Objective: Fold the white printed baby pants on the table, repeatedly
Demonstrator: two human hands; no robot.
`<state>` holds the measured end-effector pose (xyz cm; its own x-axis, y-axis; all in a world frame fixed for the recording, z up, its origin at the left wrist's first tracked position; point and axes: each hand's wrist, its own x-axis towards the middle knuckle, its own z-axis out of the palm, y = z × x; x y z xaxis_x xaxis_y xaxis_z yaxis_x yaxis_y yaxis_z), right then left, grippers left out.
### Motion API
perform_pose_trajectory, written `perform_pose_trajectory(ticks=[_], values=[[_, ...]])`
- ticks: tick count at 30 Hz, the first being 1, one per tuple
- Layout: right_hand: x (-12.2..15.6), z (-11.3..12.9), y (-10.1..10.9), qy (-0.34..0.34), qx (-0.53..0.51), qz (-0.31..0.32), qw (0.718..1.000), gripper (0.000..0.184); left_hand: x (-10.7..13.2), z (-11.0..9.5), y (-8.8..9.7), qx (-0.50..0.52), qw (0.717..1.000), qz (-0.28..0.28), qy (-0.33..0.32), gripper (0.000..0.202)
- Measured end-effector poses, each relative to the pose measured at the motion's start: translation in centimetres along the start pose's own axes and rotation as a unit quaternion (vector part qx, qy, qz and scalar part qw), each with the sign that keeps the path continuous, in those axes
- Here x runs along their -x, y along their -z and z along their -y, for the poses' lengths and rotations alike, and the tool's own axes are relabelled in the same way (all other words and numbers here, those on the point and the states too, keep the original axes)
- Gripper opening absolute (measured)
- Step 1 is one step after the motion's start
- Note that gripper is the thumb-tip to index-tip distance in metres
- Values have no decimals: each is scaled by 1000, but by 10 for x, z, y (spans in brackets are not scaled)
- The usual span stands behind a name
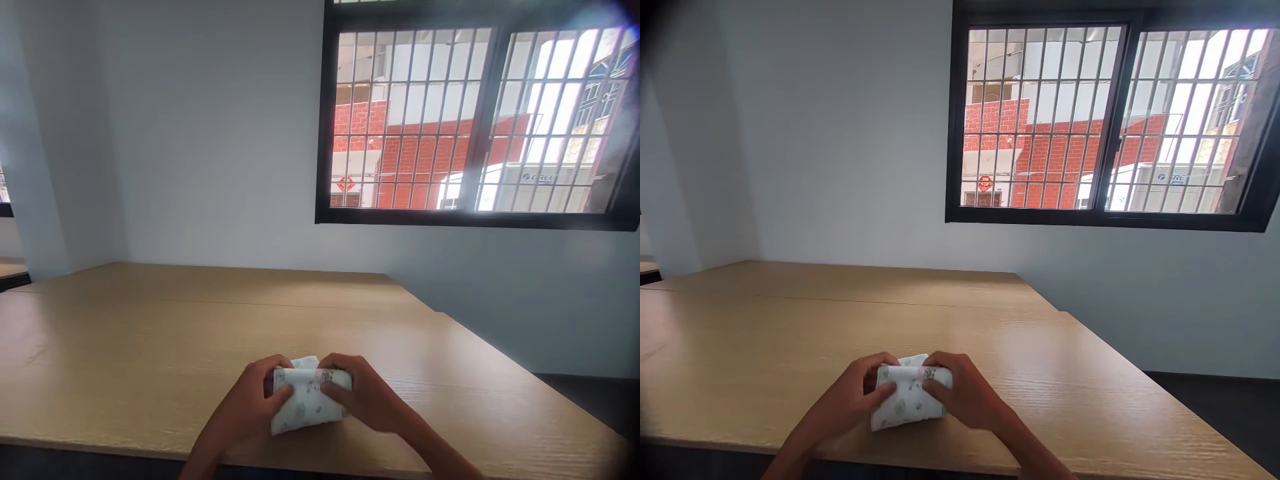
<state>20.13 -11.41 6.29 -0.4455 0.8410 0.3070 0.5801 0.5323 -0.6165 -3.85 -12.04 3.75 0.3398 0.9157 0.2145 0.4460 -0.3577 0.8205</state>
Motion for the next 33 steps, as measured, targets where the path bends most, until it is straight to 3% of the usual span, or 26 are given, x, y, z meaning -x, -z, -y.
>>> perform_pose_trajectory(ticks=[4, 8, 12, 14, 16, 18, 20, 24, 27, 33], values=[[-52, -12, -5, 30, -1, 13, 999, 11, -25, 15, 13, -40, 999, -32, 6, 21], [-69, -32, -24, -18, 113, 15, 993, 18, -40, 32, 11, -153, 986, -62, 16, 19], [-69, -42, -28, -41, 203, 50, 977, 33, -44, 21, 1, -278, 954, -110, 29, 29], [-70, -40, -25, -34, 229, 37, 972, 32, -39, 9, -8, -319, 940, -124, 10, 36], [-70, -31, -22, -15, 230, -19, 973, 28, -31, 2, -20, -333, 938, -91, -26, 43], [-65, -18, -23, 14, 205, -89, 975, 30, -25, 1, -35, -333, 942, -22, -35, 54], [-54, -3, -29, 53, 180, -112, 976, 37, -23, 6, -50, -335, 941, 20, -30, 61], [-28, 12, -49, 110, 176, 49, 977, 60, -25, 24, -63, -330, 939, 16, -96, 61], [-17, 0, -52, 103, 187, 116, 970, 63, -17, 35, -52, -309, 946, 38, -94, 62], [-11, -34, -20, 24, 219, 116, 969, 65, 17, 45, -7, -315, 946, 38, 72, 79]])
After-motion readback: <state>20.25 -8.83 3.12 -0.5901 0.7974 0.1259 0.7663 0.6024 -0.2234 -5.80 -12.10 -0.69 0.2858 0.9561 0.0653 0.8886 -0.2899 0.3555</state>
